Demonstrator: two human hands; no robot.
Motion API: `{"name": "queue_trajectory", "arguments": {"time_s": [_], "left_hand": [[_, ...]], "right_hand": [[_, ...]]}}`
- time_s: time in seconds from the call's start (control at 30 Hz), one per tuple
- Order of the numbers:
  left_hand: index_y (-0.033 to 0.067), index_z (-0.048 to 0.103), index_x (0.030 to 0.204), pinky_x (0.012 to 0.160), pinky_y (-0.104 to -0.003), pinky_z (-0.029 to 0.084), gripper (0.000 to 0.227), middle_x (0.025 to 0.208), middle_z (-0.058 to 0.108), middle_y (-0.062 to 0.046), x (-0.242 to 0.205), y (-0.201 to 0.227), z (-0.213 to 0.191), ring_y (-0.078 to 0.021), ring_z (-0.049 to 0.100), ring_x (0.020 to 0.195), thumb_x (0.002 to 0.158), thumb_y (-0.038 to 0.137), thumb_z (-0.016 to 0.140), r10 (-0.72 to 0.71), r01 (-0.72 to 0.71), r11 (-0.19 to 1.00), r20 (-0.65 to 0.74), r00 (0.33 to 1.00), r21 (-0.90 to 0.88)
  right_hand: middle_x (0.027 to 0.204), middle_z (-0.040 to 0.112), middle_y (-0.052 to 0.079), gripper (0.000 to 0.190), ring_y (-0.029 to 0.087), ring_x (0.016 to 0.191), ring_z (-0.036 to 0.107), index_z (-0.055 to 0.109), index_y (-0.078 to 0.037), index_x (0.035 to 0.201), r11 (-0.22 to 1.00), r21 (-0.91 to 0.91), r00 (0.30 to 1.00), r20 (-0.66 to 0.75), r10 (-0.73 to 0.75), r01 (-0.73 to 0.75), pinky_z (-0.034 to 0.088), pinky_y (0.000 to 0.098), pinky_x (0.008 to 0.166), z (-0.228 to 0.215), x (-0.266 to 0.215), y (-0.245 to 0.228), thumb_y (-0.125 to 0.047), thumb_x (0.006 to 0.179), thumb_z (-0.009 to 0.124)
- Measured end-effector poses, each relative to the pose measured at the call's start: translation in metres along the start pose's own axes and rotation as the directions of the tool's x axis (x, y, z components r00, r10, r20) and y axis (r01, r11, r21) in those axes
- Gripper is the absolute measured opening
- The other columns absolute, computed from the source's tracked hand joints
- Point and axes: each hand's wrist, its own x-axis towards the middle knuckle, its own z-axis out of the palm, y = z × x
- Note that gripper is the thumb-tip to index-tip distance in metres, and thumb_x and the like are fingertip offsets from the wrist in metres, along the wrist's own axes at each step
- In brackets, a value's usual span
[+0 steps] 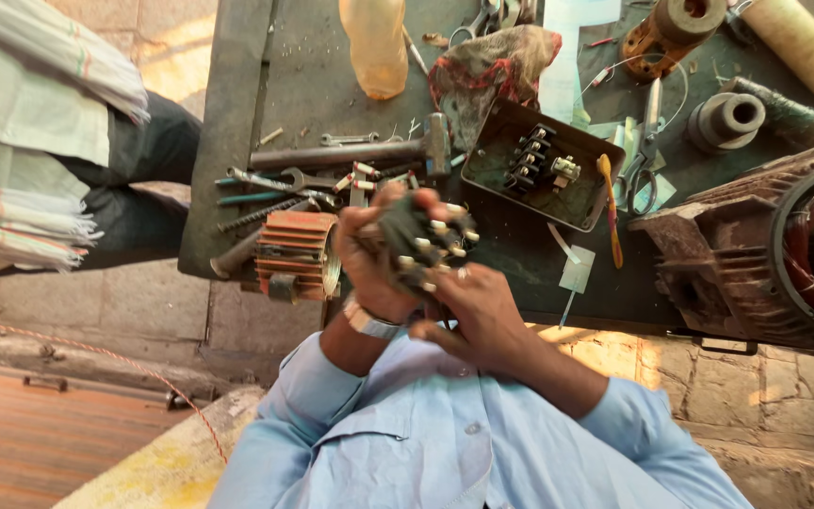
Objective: The person holds a small electrical component and repeatedly rubs its terminals with a flat abrasive tool. The person rotates the component to access different sides and continues the rubbing motion throughout the clip.
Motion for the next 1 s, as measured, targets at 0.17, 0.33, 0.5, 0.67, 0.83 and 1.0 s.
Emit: {"name": "queue_trajectory", "arguments": {"time_s": [0.17, 0.33, 0.5, 0.67, 0.83, 1.0], "left_hand": [[0.0096, 0.057, 0.101, 0.098, -0.051, 0.055, 0.023, 0.121, 0.067, -0.02, -0.001, -0.008, -0.006, -0.0344, 0.061, 0.113, 0.103, 0.031, 0.05, -0.048, 0.048, 0.999, 0.004, 0.999, -0.004], [0.0101, 0.056, 0.104, 0.124, -0.057, 0.044, 0.021, 0.125, 0.068, -0.019, 0.01, -0.002, -0.004, -0.0347, 0.065, 0.111, 0.106, 0.028, 0.047, -0.001, 0.011, 0.994, -0.086, 0.996, 0.108], [0.0097, 0.056, 0.102, 0.113, -0.064, 0.04, 0.023, 0.121, 0.068, -0.017, 0.017, -0.029, 0.002, -0.0344, 0.068, 0.109, 0.102, 0.032, 0.049, -0.069, 0.079, 0.991, -0.097, 0.993, 0.112], [0.0082, 0.056, 0.1, 0.116, -0.065, 0.041, 0.028, 0.112, 0.061, -0.013, 0.037, -0.042, 0.02, -0.0303, 0.068, 0.106, 0.097, 0.035, 0.051, -0.015, 0.021, 0.98, -0.031, 0.999, 0.199], [0.0079, 0.055, 0.102, 0.12, -0.058, 0.043, 0.03, 0.1, 0.053, -0.009, 0.039, -0.075, 0.002, -0.0266, 0.069, 0.103, 0.112, 0.036, 0.048, -0.069, 0.076, 0.968, -0.039, 0.997, 0.238], [0.0065, 0.054, 0.1, 0.112, -0.05, 0.048, 0.037, 0.096, 0.054, -0.009, 0.046, -0.096, -0.005, -0.0263, 0.069, 0.097, 0.117, 0.037, 0.044, 0.011, 0.013, 0.965, -0.089, 0.996, 0.261]], "right_hand": [[0.088, 0.066, 0.007, 0.044, 0.032, 0.084, 0.064, 0.059, -0.017, 0.107, 0.992, -0.101, 0.993, -0.081, -0.082, 0.073, 0.047, 0.0431, 0.074, -0.003, 0.004, 0.003, -0.05, 0.083, 0.076], [0.078, 0.068, 0.005, 0.071, 0.03, 0.075, 0.066, 0.06, -0.005, 0.129, 0.997, -0.011, 0.995, 0.062, 0.075, -0.074, 0.047, 0.0462, 0.071, -0.023, 0.005, -0.014, -0.056, 0.081, 0.075], [0.104, 0.068, 0.012, 0.059, 0.035, 0.093, 0.064, 0.061, -0.01, 0.125, 0.995, -0.103, 0.984, -0.174, -0.036, 0.019, 0.049, 0.0458, 0.08, -0.033, -0.004, -0.012, -0.058, 0.091, 0.068], [0.079, 0.067, 0.007, 0.089, 0.029, 0.075, 0.068, 0.051, -0.009, 0.152, 0.961, -0.04, 0.936, 0.223, 0.274, -0.272, 0.048, 0.0463, 0.072, -0.046, -0.016, -0.007, -0.065, 0.085, 0.068], [0.089, 0.068, 0.006, 0.062, 0.031, 0.079, 0.066, 0.06, -0.016, 0.13, 0.988, -0.125, 0.986, -0.153, 0.068, -0.088, 0.046, 0.0421, 0.071, -0.05, -0.033, 0.016, -0.065, 0.093, 0.066], [0.071, 0.065, 0.005, 0.086, 0.028, 0.066, 0.066, 0.051, -0.005, 0.15, 0.979, -0.115, 0.985, 0.012, 0.171, -0.168, 0.045, 0.0442, 0.063, -0.065, -0.053, 0.024, -0.065, 0.089, 0.061]]}}
